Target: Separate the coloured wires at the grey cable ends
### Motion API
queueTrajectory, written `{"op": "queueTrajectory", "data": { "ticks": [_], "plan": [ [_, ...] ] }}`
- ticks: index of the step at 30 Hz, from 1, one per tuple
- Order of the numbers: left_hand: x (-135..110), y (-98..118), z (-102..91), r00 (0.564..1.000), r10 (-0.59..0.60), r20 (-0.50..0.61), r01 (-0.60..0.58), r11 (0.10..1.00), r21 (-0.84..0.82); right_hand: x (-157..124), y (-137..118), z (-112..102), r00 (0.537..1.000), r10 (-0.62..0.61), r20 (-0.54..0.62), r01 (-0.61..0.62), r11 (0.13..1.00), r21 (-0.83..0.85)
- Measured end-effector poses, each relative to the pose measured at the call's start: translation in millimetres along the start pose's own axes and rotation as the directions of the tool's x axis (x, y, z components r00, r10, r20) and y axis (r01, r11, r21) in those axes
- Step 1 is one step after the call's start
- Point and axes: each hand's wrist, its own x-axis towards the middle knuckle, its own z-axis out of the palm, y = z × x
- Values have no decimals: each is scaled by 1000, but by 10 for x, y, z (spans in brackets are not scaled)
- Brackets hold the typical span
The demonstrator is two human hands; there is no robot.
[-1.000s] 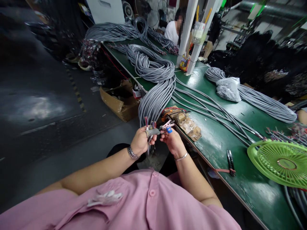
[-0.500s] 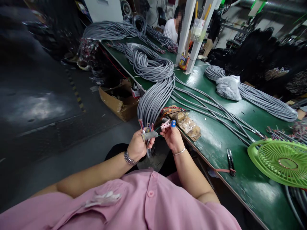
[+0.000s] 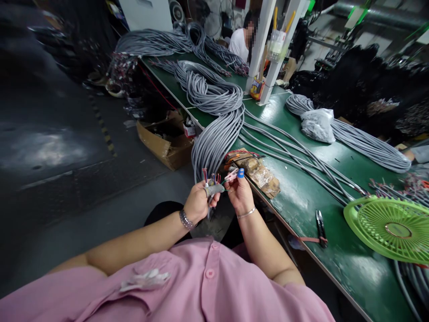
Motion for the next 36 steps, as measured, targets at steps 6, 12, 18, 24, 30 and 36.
{"op": "queueTrajectory", "data": {
  "ticks": [6,12,18,24,30,36],
  "plan": [
    [-3,12,-8,999,-18,28,17,999,37,-36,-20,30,999,1,32,-3,998,64],
    [-61,67,19,1000,29,9,-30,998,47,-49,-43,24,1000,6,20,-5,1000,-26],
    [-17,133,-71,991,119,-54,-115,992,59,-151,-48,-70,971,194,137,-165,966,-198],
    [43,267,-26,963,256,-80,-240,956,169,-125,-79,-37,996,38,81,-26,989,-145],
    [114,299,-3,891,454,17,-417,801,429,-61,-61,26,1000,-29,4,29,996,-84],
    [107,293,-83,851,518,84,-465,671,578,-36,-18,103,989,-74,-130,71,997,-31]
  ]
}}
